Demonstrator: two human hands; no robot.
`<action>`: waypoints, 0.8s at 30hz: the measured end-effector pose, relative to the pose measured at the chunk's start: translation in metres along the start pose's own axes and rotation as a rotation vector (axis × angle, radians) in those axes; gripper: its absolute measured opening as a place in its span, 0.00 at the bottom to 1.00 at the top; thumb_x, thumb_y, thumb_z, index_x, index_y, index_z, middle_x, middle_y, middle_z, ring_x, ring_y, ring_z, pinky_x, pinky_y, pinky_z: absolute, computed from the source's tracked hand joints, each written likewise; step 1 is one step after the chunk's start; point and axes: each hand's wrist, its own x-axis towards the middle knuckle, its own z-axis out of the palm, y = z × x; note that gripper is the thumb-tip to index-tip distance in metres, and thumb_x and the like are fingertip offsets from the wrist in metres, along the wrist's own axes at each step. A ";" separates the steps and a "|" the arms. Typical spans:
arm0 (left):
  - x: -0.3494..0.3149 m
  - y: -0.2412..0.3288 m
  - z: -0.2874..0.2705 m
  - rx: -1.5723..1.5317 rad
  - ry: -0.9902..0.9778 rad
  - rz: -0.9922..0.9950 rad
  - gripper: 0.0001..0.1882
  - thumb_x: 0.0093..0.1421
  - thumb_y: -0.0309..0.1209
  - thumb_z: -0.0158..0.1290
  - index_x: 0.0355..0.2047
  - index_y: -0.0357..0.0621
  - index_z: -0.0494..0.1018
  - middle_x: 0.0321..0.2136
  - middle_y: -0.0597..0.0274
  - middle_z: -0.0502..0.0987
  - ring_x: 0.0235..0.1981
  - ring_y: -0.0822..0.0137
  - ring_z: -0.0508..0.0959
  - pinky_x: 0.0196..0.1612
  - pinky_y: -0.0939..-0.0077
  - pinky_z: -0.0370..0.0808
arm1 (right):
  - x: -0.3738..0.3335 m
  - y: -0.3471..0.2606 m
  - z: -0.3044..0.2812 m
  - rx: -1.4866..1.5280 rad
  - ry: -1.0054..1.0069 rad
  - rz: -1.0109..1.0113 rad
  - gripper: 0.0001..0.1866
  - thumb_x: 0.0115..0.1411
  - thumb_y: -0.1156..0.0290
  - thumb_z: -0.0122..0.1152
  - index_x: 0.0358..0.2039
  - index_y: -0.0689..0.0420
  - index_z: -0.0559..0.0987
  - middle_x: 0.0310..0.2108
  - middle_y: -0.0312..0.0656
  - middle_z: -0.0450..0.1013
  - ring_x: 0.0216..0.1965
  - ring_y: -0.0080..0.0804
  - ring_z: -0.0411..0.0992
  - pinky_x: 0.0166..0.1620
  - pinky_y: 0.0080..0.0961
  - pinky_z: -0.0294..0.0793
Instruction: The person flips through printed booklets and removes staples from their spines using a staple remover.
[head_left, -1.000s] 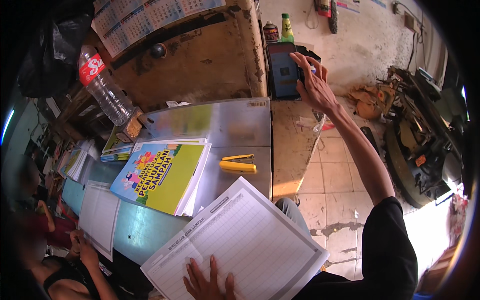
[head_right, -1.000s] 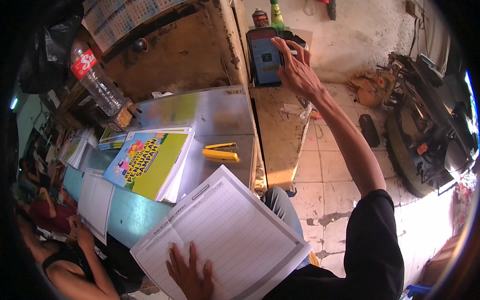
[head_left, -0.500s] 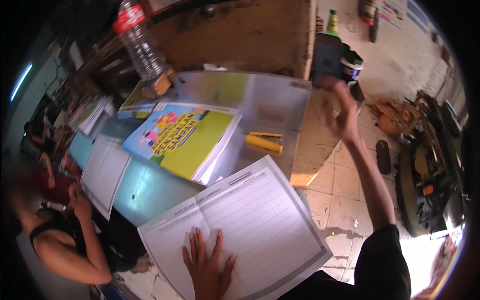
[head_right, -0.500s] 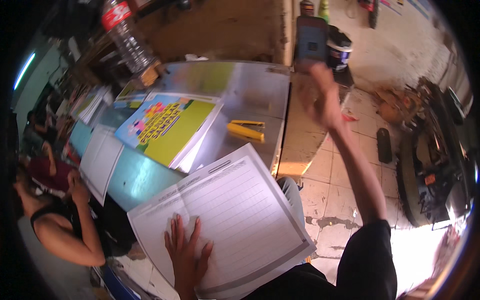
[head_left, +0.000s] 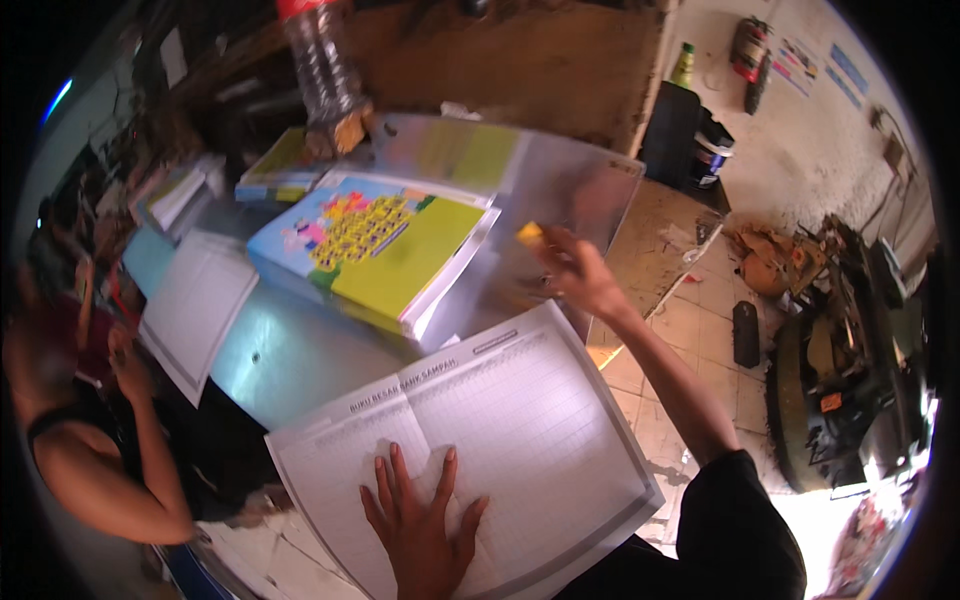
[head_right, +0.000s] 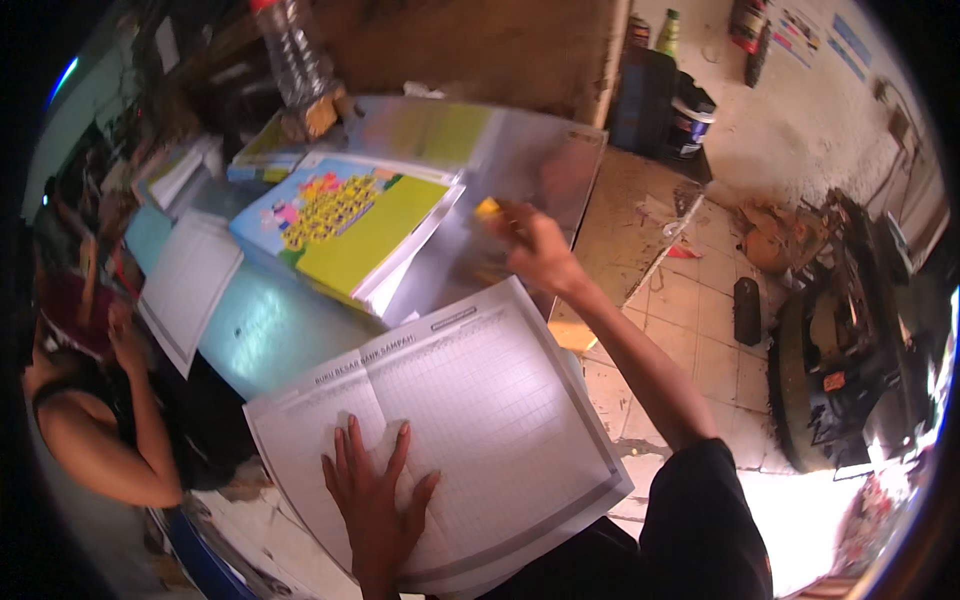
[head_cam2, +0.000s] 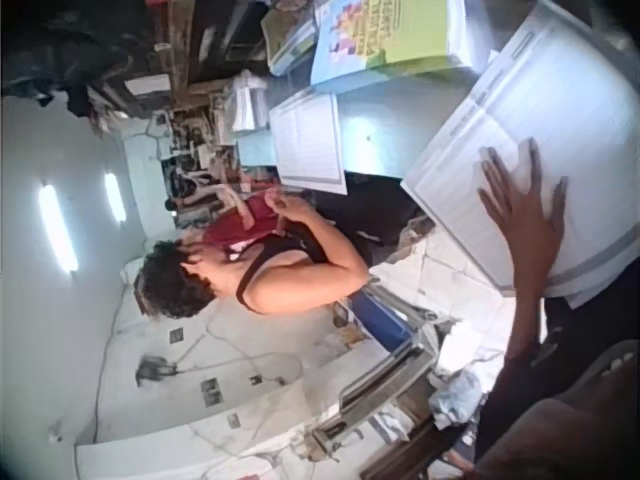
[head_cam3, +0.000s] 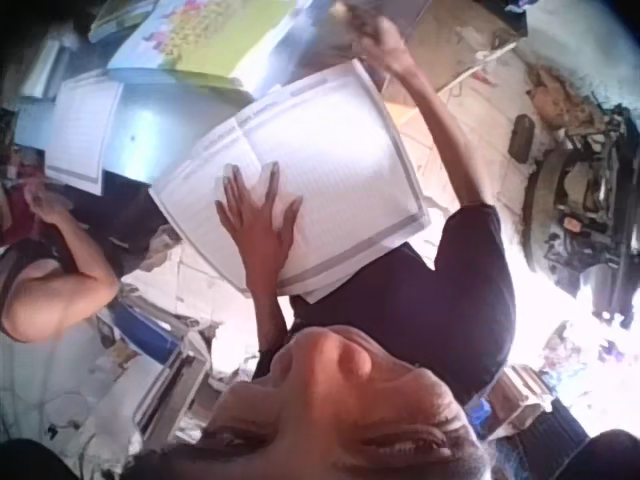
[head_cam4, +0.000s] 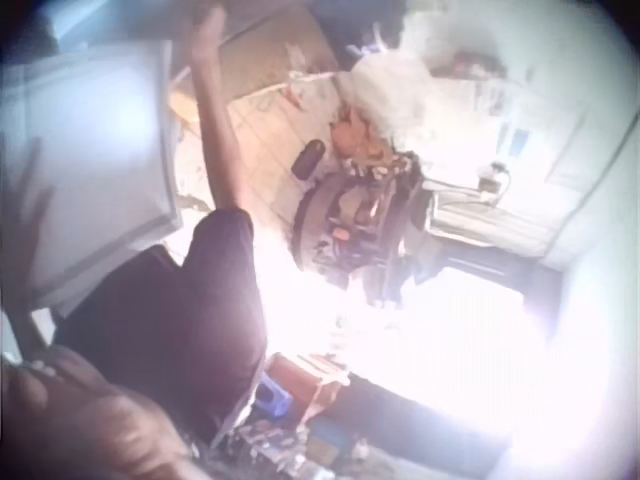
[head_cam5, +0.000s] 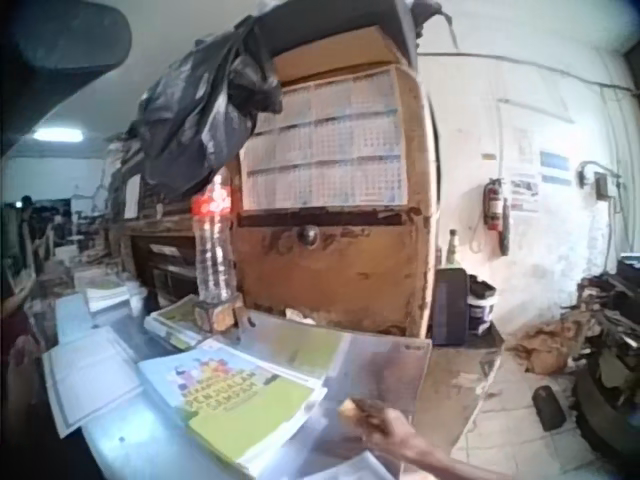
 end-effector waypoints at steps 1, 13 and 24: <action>-0.001 -0.001 0.000 -0.019 -0.020 -0.049 0.31 0.62 0.50 0.57 0.65 0.60 0.70 0.72 0.37 0.48 0.72 0.35 0.47 0.69 0.34 0.40 | -0.008 -0.020 -0.007 0.177 -0.013 0.158 0.25 0.68 0.54 0.58 0.54 0.63 0.75 0.42 0.47 0.76 0.40 0.34 0.75 0.47 0.31 0.75; -0.007 -0.012 0.010 -0.148 -0.031 -0.013 0.28 0.66 0.57 0.50 0.65 0.73 0.68 0.71 0.31 0.45 0.73 0.36 0.43 0.69 0.34 0.37 | -0.102 -0.117 0.066 -0.203 -0.695 -0.440 0.23 0.50 0.82 0.72 0.49 0.61 0.80 0.37 0.44 0.79 0.37 0.38 0.81 0.39 0.30 0.83; -0.013 -0.015 0.021 -0.192 -0.006 0.004 0.25 0.68 0.58 0.44 0.64 0.78 0.69 0.71 0.32 0.48 0.74 0.39 0.44 0.68 0.35 0.34 | -0.092 -0.125 0.072 -0.395 -0.823 -0.468 0.25 0.47 0.79 0.75 0.48 0.59 0.82 0.35 0.44 0.77 0.33 0.39 0.79 0.35 0.31 0.81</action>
